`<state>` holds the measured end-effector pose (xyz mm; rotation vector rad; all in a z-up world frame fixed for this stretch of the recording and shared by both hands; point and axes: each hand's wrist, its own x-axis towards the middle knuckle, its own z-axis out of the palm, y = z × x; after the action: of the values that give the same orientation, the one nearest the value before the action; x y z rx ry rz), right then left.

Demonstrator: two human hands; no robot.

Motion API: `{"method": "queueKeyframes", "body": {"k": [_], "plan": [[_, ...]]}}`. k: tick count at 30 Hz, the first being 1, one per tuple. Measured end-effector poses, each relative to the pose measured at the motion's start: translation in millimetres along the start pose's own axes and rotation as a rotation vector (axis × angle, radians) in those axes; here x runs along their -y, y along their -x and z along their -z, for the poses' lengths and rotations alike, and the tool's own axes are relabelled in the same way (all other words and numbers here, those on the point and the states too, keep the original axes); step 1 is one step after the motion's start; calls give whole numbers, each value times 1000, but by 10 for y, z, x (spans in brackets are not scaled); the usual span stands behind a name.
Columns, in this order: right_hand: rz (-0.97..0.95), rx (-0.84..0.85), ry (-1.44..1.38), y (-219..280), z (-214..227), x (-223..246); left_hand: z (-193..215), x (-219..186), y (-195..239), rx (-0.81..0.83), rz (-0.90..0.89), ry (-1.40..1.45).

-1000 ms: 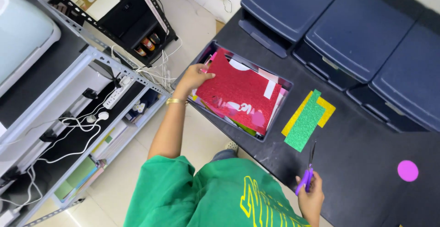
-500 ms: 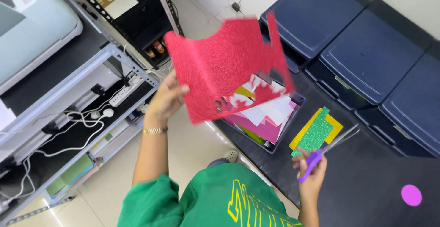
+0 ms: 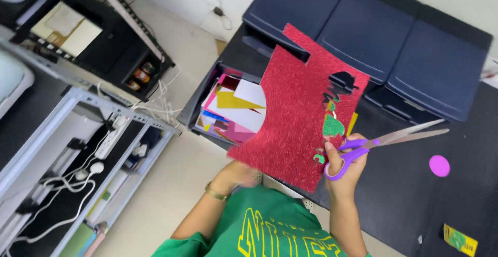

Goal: Cutting shapes and letters out of glitter paper using scissors and organizing the pieces on a table.

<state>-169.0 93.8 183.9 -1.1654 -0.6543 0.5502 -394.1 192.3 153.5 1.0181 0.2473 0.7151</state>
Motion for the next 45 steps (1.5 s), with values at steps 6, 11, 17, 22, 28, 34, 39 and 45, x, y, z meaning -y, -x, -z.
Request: {"method": "queueKeyframes", "body": {"k": [6, 11, 17, 22, 28, 34, 39, 45], "plan": [[-33, 98, 104, 82, 400, 22, -377, -813, -147, -7, 366, 326], [18, 37, 256, 89, 605, 33, -106, -262, -267, 56, 307, -313], [-73, 76, 282, 130, 950, 184, -115, -329, -402, -35, 242, -345], [-341, 325, 273, 428, 1557, 131, 189, -490, -527, 2, 237, -389], [-555, 721, 236, 391, 1564, 571, -48, -1360, -844, 199, 211, -655], [-712, 979, 461, 84, 1277, 946, -169, -1663, -1042, 313, 190, -713], [-643, 1212, 468, -123, 1019, 1180, -281, -1741, -1126, 419, 200, -742], [-605, 1241, 652, -265, 945, 1211, -338, -1695, -1083, 439, 193, -738]]}}
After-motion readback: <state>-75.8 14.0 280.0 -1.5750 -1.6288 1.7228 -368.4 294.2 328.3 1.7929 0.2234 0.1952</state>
